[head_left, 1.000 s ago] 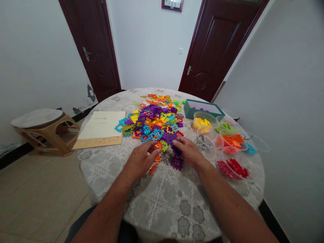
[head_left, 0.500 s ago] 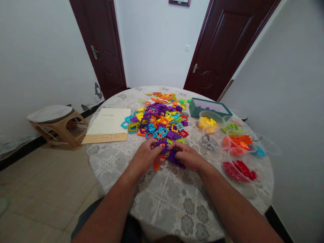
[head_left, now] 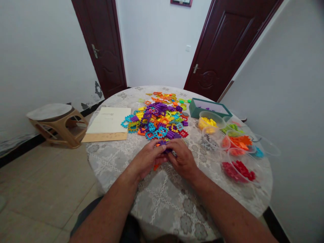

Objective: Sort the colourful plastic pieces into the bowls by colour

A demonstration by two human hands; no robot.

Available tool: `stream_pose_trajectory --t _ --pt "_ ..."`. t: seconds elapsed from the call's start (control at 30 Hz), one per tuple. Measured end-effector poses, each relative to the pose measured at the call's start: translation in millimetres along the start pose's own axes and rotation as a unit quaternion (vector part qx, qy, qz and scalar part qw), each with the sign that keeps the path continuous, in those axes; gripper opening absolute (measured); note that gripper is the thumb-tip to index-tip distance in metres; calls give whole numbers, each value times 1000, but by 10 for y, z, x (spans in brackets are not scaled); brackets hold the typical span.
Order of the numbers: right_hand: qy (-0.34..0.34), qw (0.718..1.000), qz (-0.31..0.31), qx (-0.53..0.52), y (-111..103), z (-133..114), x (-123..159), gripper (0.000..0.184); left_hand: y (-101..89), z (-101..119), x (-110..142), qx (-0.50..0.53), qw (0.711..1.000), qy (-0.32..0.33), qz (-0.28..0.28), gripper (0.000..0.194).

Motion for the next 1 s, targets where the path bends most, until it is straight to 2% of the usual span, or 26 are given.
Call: stream_pose_trajectory --t 0.1,0.2,0.3,0.37,0.4,0.47,0.53,0.6,0.67,0.77,0.83,0.9,1.0 --pt "-38 999 -38 -5 58 -91 2 31 -8 29 -3 20 1000 22 -3 40" --pt "-32 996 -64 -52 30 -98 -11 38 -39 46 -21 41 999 26 -2 38" --pt "28 996 -30 -78 -155 19 -66 32 -60 85 -33 57 998 25 11 39" --pt "62 997 -5 -36 -337 127 -102 26 -70 132 -32 59 997 26 31 43" --pt "73 997 -16 3 -412 179 -112 23 -78 159 -29 60 997 28 43 45" --pt "98 987 -88 94 -502 297 -96 20 -101 209 -23 66 995 34 68 45" --pt "129 959 -187 167 -535 417 -20 20 -130 238 -22 76 992 40 88 44" --pt "146 930 -267 206 -526 472 78 23 -160 242 -30 83 990 45 101 42" --pt "151 907 -319 229 -473 455 154 32 -183 226 -43 87 989 46 110 42" --pt "163 881 -351 271 -367 394 209 46 -193 192 -62 94 988 46 114 40" --pt "173 870 -364 285 -297 368 227 47 -187 180 -68 101 987 48 114 42" --pt "170 870 -372 275 -247 355 234 43 -170 175 -66 103 987 48 111 46" --pt "149 891 -357 238 -264 353 198 35 -137 173 -56 102 989 45 101 55"
Point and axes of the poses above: each hand's wrist, its own x-axis away from the middle knuckle, its own y-axis out of the palm, z = x × y, the point moved 7 cm from there along -x, towards the middle knuckle, and after that the axes turned 4 degrees about z, right-handed, at the moved point
